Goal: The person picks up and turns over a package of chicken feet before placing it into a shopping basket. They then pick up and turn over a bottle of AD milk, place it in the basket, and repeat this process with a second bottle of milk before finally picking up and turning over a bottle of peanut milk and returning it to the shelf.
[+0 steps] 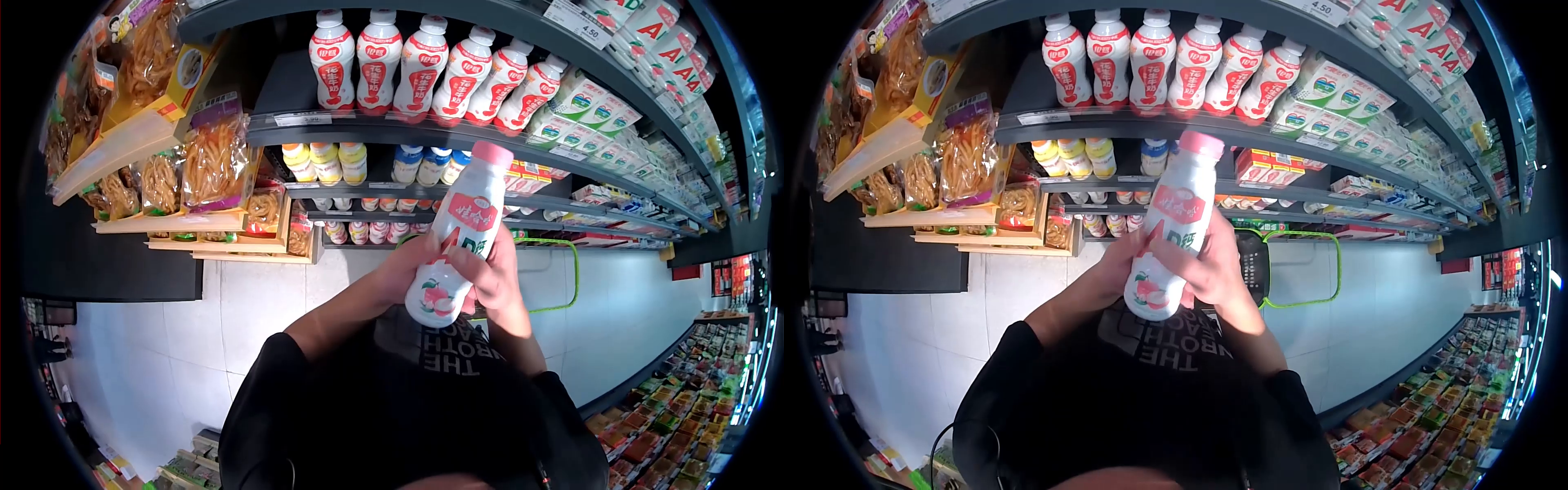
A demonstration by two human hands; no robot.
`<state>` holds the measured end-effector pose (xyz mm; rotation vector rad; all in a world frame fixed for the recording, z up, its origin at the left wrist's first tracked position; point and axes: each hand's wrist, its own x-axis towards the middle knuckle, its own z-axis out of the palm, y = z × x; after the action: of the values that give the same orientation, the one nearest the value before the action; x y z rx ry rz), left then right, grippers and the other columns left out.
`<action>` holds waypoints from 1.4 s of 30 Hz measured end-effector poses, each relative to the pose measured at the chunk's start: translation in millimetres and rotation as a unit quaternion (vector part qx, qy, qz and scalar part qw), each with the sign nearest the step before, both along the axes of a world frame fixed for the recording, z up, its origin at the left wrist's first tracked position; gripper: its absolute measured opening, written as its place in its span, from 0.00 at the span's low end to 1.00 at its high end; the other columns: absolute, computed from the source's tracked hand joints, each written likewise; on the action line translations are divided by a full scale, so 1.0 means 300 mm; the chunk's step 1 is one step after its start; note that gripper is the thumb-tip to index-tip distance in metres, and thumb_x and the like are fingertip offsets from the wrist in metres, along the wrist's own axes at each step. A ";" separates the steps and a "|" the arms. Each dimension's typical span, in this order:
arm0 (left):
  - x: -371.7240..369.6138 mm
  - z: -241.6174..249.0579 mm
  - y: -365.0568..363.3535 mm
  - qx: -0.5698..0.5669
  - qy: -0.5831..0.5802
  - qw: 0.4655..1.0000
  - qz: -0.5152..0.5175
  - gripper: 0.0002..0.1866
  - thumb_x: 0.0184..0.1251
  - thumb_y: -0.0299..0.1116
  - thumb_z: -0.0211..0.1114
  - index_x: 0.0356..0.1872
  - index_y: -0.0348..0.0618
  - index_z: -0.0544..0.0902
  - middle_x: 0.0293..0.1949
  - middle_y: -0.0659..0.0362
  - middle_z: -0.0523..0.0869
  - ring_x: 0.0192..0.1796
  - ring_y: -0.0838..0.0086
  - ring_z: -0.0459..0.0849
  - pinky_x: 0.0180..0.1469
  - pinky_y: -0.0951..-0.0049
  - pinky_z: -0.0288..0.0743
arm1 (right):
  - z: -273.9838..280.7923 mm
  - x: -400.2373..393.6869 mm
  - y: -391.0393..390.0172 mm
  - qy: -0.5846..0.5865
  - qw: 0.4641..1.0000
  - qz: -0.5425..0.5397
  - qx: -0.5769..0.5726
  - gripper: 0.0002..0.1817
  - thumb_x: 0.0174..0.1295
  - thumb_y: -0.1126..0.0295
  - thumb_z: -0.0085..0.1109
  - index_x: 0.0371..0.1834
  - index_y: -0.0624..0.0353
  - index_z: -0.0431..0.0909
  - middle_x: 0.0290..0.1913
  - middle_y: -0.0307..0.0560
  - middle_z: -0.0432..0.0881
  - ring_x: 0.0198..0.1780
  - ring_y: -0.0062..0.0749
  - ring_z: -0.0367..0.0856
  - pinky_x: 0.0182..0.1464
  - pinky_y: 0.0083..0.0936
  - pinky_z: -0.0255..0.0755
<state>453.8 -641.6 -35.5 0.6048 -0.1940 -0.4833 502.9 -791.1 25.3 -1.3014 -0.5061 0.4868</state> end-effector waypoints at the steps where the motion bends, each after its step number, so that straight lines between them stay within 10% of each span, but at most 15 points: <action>1: -0.006 0.009 0.002 0.077 -0.015 0.996 0.032 0.33 0.66 0.51 0.62 0.61 0.33 0.70 0.45 0.49 0.84 0.43 0.63 0.86 0.47 0.62 0.82 | -0.001 0.008 0.007 -0.009 1.000 -0.014 0.003 0.22 0.54 0.75 0.62 0.53 0.67 0.73 0.42 0.45 0.84 0.42 0.26 0.83 0.45 0.24 0.76; 7: -0.021 0.047 0.028 0.125 -0.101 0.986 0.035 0.38 0.43 0.32 0.76 0.60 0.40 0.71 0.44 0.55 0.84 0.45 0.68 0.86 0.51 0.67 0.80 | -0.012 0.054 0.034 0.008 0.996 -0.059 0.062 0.13 0.63 0.71 0.55 0.49 0.64 0.75 0.37 0.42 0.84 0.36 0.21 0.82 0.39 0.20 0.76; 13: -0.028 0.042 0.069 0.159 -0.122 0.979 0.044 0.39 0.44 0.32 0.76 0.62 0.39 0.69 0.49 0.54 0.83 0.50 0.68 0.84 0.53 0.66 0.79 | -0.058 0.038 0.062 0.019 0.995 -0.071 0.064 0.19 0.73 0.57 0.47 0.48 0.64 0.76 0.36 0.42 0.83 0.35 0.21 0.80 0.38 0.19 0.73; 17: -0.024 -0.034 0.062 0.172 -0.148 0.973 0.049 0.42 0.46 0.33 0.77 0.64 0.39 0.67 0.53 0.56 0.80 0.54 0.70 0.81 0.57 0.66 0.75 | -0.069 0.041 0.067 0.096 0.987 -0.092 0.084 0.28 0.77 0.50 0.35 0.64 0.62 0.66 0.49 0.51 0.81 0.45 0.36 0.83 0.47 0.31 0.79; 42: -0.008 0.036 0.013 0.143 -0.096 0.984 0.037 0.46 0.46 0.38 0.80 0.68 0.40 0.65 0.57 0.60 0.78 0.58 0.76 0.76 0.61 0.70 0.70 | -0.033 0.048 0.019 0.091 0.988 -0.107 0.062 0.32 0.75 0.43 0.37 0.62 0.62 0.69 0.49 0.51 0.81 0.46 0.35 0.83 0.48 0.32 0.79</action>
<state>451.5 -637.8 -24.6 0.9373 -0.2870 -0.3823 517.3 -785.3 15.4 -1.1625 -0.2370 0.3851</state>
